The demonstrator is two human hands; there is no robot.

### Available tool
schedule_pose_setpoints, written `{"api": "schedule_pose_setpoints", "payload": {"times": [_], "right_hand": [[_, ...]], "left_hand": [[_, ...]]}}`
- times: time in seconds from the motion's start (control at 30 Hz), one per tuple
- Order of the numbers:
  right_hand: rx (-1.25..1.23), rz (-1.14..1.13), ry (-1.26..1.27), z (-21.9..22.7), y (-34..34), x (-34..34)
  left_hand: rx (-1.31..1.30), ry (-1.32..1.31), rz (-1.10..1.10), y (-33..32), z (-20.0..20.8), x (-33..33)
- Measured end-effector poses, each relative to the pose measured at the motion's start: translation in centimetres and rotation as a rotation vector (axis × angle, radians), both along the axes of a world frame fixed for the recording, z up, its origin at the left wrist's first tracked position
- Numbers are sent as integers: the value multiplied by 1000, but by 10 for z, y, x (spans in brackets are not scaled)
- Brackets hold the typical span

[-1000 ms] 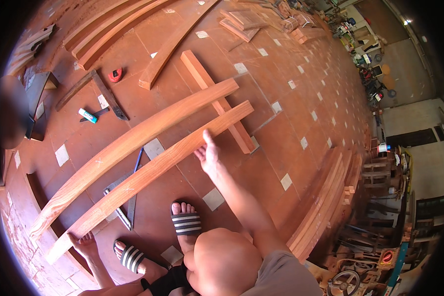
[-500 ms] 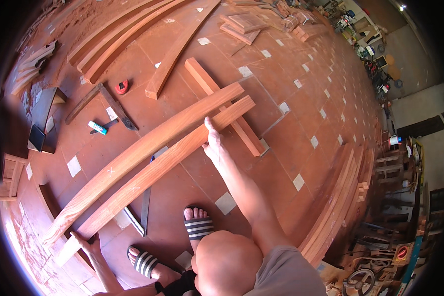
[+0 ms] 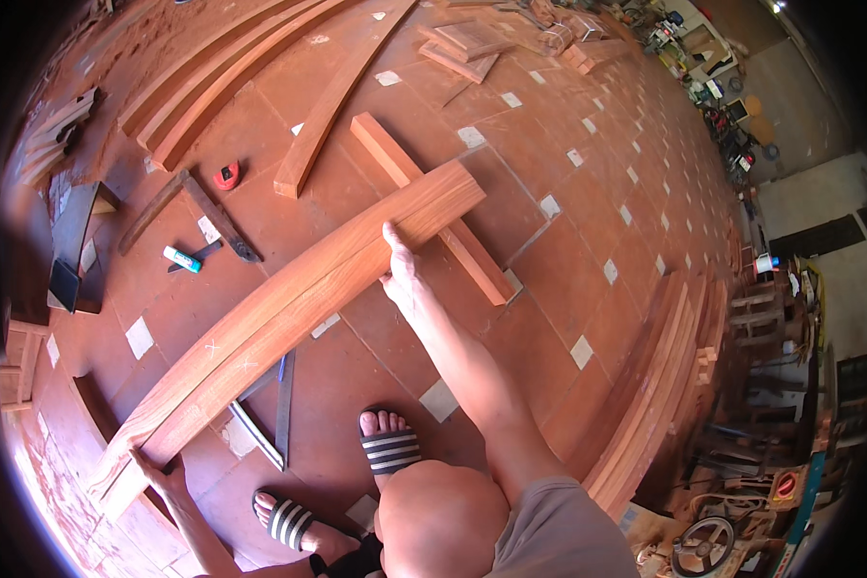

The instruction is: The person measures and marks wooden planks with a tape measure, square, and marker. They arrange the planks on the floor, write labels on them, and reposition them repeatedly.

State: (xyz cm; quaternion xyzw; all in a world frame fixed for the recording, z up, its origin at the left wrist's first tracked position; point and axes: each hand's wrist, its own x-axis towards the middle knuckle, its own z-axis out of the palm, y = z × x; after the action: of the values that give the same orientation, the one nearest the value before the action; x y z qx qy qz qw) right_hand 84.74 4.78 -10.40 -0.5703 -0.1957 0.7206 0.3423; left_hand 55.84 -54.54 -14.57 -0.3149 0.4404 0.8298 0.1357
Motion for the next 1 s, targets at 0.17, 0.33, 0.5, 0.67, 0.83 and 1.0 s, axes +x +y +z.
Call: {"api": "schedule_pose_setpoints", "payload": {"times": [0.17, 0.33, 0.5, 0.67, 0.83, 1.0], "right_hand": [[57, 13, 60, 1, 1, -2], [79, 128, 143, -5, 7, 4], [-16, 196, 109, -21, 30, 19], [-89, 133, 65, -35, 58, 30], [-3, 132, -105, -37, 68, 28], [-29, 194, -48, -21, 44, 23]], "left_hand": [[88, 56, -51, -5, -14, -5], [147, 132, -72, -2, -13, 5], [63, 46, 78, 19, 7, 14], [12, -125, 241, 42, 34, 20], [44, -130, 203, 43, 42, 19], [18, -98, 210, 34, 18, 21]]}}
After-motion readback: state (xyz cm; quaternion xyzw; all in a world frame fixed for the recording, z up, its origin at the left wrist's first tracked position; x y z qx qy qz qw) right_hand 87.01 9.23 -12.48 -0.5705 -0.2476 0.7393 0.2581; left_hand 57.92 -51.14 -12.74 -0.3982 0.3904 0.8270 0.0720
